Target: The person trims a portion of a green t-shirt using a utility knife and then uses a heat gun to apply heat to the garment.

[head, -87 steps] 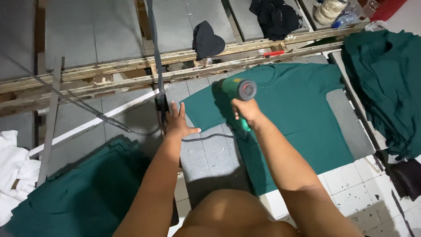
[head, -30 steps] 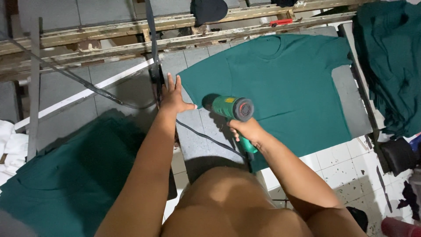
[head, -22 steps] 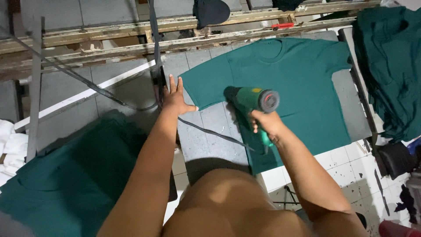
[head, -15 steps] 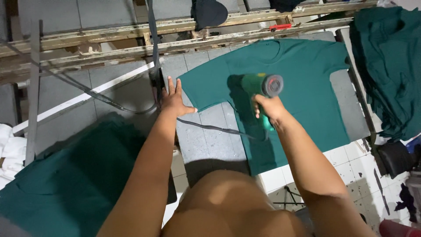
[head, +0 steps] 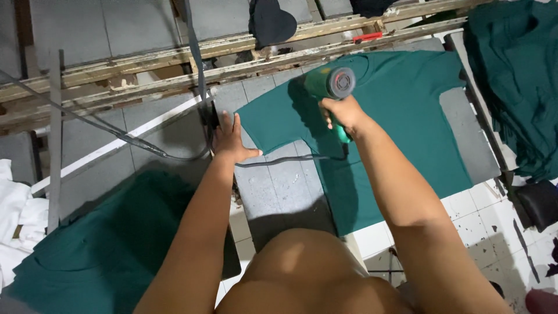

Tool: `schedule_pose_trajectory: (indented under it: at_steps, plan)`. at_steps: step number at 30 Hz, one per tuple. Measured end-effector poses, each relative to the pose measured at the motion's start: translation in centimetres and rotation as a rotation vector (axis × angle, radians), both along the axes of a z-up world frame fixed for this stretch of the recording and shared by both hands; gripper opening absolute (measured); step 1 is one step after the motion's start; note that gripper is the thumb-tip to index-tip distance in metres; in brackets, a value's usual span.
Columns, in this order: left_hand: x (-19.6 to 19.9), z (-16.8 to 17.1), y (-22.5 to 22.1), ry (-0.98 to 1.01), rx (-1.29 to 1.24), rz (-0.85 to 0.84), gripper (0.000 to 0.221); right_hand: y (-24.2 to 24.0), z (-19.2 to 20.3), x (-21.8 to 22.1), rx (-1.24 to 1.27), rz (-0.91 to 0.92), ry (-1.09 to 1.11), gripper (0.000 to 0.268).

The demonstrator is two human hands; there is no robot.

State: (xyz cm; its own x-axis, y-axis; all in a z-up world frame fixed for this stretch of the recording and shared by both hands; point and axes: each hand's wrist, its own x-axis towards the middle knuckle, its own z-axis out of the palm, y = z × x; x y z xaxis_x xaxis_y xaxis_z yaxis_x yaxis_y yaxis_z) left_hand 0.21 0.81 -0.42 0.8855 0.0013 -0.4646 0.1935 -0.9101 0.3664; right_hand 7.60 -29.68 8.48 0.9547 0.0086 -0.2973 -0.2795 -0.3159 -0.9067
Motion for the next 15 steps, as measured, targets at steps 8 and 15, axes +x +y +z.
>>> schedule_pose_trajectory:
  at_steps: [8, 15]
  plan:
    - [0.2, -0.1, -0.1, 0.011, -0.017, 0.013, 0.14, -3.1, -0.1, -7.5, -0.148, 0.116, 0.108, 0.027]
    - [-0.1, -0.2, 0.3, -0.027, -0.084, -0.003, 0.139, -0.6, -5.6, -11.4, 0.115, 0.079, 0.278, 0.015]
